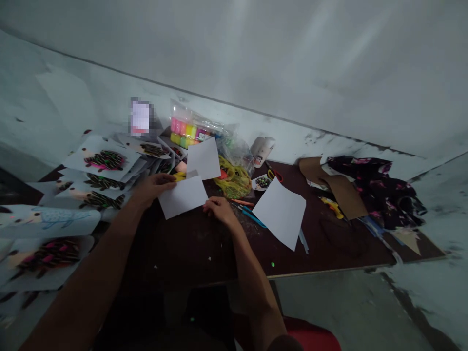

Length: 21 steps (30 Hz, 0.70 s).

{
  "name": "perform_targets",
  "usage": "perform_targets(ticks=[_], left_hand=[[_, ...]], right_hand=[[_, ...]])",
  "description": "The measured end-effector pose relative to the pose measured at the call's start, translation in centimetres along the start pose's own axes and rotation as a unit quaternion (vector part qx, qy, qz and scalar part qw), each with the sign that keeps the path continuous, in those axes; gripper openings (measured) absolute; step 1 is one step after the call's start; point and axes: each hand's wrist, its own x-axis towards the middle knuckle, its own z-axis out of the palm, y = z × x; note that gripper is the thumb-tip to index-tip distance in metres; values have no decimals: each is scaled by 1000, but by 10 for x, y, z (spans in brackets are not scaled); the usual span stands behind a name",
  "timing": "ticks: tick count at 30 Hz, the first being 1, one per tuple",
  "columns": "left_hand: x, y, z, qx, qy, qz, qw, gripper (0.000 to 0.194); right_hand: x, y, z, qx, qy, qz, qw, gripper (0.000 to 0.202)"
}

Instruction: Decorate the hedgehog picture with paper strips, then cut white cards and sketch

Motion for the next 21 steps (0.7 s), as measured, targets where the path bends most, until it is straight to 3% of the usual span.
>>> perform_targets(ticks=[3, 6, 8, 11, 14, 17, 21], left_hand=[[-1, 2, -7, 120, -55, -34, 991, 22], [-1, 1, -13, 231, -13, -27, 973, 11], [-2, -1, -17, 284, 28, -14, 958, 7], [-7, -5, -18, 344, 53, 11, 937, 10], [-16, -7, -13, 462, 51, 37, 885, 15], [-25, -5, -6, 562, 44, 40, 825, 16], [-31, 1, -1, 617, 32, 37, 786, 17]], right_hand=[[-3, 2, 4, -56, 17, 0, 998, 25], [-10, 0, 3, -182, 97, -19, 978, 29], [-20, -4, -3, -311, 151, -29, 938, 24], [-40, -7, -19, -467, 219, 25, 856, 21], [-56, -7, -33, -569, 239, 76, 783, 31], [-65, -5, -39, -615, 224, 87, 751, 36], [-67, -7, -40, -630, 224, 92, 738, 36]])
